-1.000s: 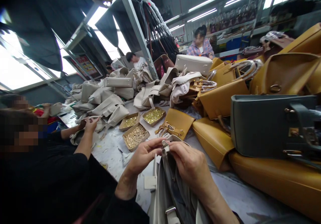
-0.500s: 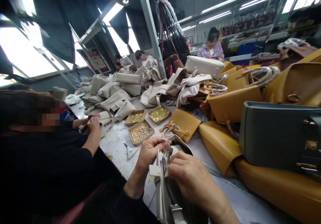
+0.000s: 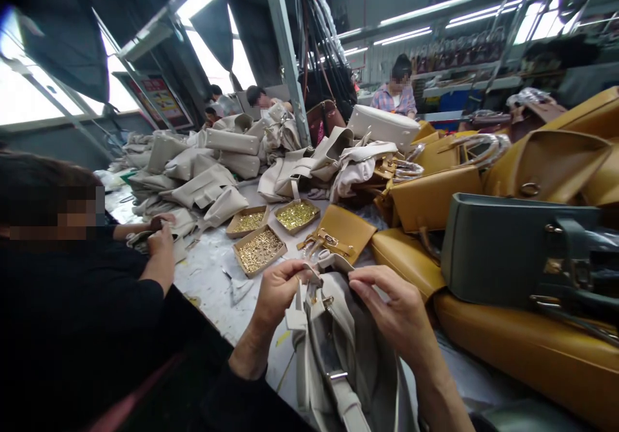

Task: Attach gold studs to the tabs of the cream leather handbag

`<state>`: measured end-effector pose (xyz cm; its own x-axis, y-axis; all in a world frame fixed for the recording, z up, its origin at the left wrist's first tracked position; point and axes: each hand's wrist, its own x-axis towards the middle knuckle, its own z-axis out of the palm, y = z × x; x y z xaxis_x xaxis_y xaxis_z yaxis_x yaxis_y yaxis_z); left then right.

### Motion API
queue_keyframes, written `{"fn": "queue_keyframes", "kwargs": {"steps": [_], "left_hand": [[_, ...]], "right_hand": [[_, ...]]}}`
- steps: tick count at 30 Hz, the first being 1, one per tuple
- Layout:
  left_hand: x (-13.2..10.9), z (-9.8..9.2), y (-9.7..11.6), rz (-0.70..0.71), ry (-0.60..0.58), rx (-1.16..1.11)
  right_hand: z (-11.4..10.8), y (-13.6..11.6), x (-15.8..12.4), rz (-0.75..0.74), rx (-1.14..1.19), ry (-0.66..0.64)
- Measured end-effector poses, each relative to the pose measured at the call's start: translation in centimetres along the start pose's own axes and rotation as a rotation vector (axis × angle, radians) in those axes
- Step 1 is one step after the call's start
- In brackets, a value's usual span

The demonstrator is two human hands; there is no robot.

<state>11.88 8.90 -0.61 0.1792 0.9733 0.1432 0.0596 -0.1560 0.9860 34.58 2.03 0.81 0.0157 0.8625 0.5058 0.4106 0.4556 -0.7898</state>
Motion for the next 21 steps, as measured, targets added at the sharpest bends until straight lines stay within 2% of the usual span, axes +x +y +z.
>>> {"fn": "queue_keyframes", "kwargs": {"steps": [2,4,6,9,11,14,16,18,21], "left_hand": [[0.1,-0.1,0.5,0.107,-0.031,0.078],[0.5,-0.1,1.2,0.248,-0.087,0.152],[1.1,0.1,1.6,0.326,-0.149,0.154],[2.3,0.7,0.4,0.266,-0.206,-0.039],[3.0,1.4,-1.3,0.188,-0.184,-0.25],[3.3,2.6,-3.9,0.104,-0.126,-0.616],[3.2,3.2,-4.9,0.076,-0.13,-0.777],[2.9,3.4,-5.4,0.081,-0.161,-0.806],[2.6,2.9,-5.4,0.097,-0.182,-0.787]], "right_hand": [[-0.3,0.0,0.8,0.035,-0.035,0.023],[-0.5,-0.5,2.0,0.028,-0.055,-0.002],[-0.5,-1.4,3.8,0.0,-0.064,-0.044],[-0.1,-2.7,7.4,-0.033,-0.059,-0.111],[0.6,-2.8,10.3,-0.036,-0.045,-0.162],[2.7,-1.4,15.0,-0.005,-0.093,-0.264],[4.6,0.2,17.8,0.003,-0.291,-0.354],[7.0,2.0,20.0,-0.031,-0.559,-0.477],[10.9,4.5,22.4,-0.056,-0.751,-0.584]]}}
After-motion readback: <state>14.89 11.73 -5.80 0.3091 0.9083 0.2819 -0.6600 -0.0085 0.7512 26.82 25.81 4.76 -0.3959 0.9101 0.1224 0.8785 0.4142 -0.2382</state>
